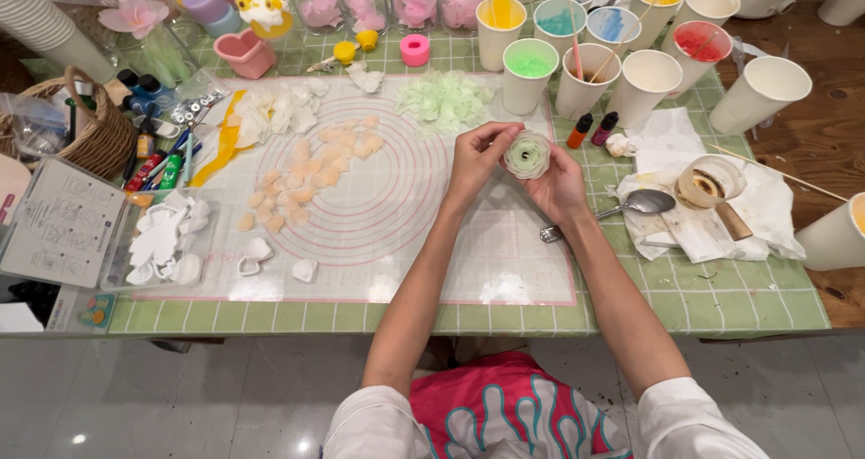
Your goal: The recorder is assembling a rose-shaped candle by placing wax petals into a silicone mold and adding fragrance oils.
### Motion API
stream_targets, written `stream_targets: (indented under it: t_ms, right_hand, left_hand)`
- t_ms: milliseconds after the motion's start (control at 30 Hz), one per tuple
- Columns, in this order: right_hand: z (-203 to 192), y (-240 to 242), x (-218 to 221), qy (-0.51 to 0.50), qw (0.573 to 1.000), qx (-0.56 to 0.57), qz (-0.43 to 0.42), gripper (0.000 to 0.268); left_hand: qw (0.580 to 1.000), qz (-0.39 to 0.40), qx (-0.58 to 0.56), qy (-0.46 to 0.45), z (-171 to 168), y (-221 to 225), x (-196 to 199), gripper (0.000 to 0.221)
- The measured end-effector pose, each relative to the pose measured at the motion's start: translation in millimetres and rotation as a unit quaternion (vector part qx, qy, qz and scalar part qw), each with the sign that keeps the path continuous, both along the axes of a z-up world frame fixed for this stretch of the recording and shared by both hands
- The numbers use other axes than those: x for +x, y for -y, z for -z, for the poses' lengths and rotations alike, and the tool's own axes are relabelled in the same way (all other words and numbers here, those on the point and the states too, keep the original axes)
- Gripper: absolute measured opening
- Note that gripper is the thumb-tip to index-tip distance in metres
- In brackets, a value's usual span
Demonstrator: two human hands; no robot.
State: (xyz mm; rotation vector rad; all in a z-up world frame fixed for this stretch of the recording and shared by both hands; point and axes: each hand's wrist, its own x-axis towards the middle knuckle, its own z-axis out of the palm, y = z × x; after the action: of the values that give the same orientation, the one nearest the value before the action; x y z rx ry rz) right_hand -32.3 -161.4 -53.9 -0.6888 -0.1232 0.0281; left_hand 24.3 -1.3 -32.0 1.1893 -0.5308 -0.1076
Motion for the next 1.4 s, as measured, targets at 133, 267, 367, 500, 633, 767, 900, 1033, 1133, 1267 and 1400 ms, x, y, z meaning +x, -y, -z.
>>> stream_targets:
  t_ms: [133,267,367,500,633,767,900,1033,1133,1267,1400]
  right_hand:
    - [6.4,1.7,2.8,0.002,1.000,0.003,-0.012,0.046]
    - [3.7,-0.9,3.2,-0.007,1.000,-0.002,-0.025,0.048]
    - [1.3,-2.5,3.3,-0.005,1.000,0.015,-0.001,0.049]
    - [0.2,0.0,4.3,-0.010,0.999,0.020,-0.039,0.052]
    - [-8.7,-7.8,-3.6,-0.044,0.993,0.102,-0.033,0.049]
    - [-12.6,-12.6,-6.1,-0.047,0.988,0.141,-0.051,0.049]
    - [-19.9,-20.9,-11.1,-0.071,0.991,0.098,-0.047,0.051]
    - [-19.2,-26.6,-13.3,-0.075,0.985,0.140,-0.071,0.055]
    - [-18.3,-28.1,-13.0,-0.067,0.987,0.125,-0.072,0.053]
    - [-16.3,-26.8,-12.4,-0.072,0.990,0.100,-0.062,0.052]
    - [-13.6,-25.7,-10.4,-0.079,0.986,0.130,-0.067,0.054]
  left_hand:
    - [1.000,0.007,-0.019,-0.017,18.6,2.7,10.7,0.021]
    - [1.000,-0.011,-0.015,-0.012,26.7,7.5,19.0,0.021]
    - [0.997,-0.066,-0.006,0.032,-0.4,-1.9,12.5,0.019]
    - [0.961,-0.243,0.055,0.117,-9.9,-44.1,59.8,0.015]
    - [0.920,-0.343,0.131,0.135,-19.1,-141.8,139.9,0.014]
    - [0.874,-0.404,0.220,0.156,-5.9,-268.7,199.0,0.016]
    - [0.796,-0.486,0.348,0.094,-3.2,-346.0,190.6,0.014]
    - [0.734,-0.468,0.492,0.023,32.3,-360.5,188.0,0.011]
    - [0.725,-0.452,0.520,-0.020,23.3,-331.1,162.3,0.017]
    - [0.722,-0.489,0.487,-0.056,25.2,-295.4,152.5,0.021]
    - [0.719,-0.531,0.445,-0.048,46.9,-279.7,177.2,0.011]
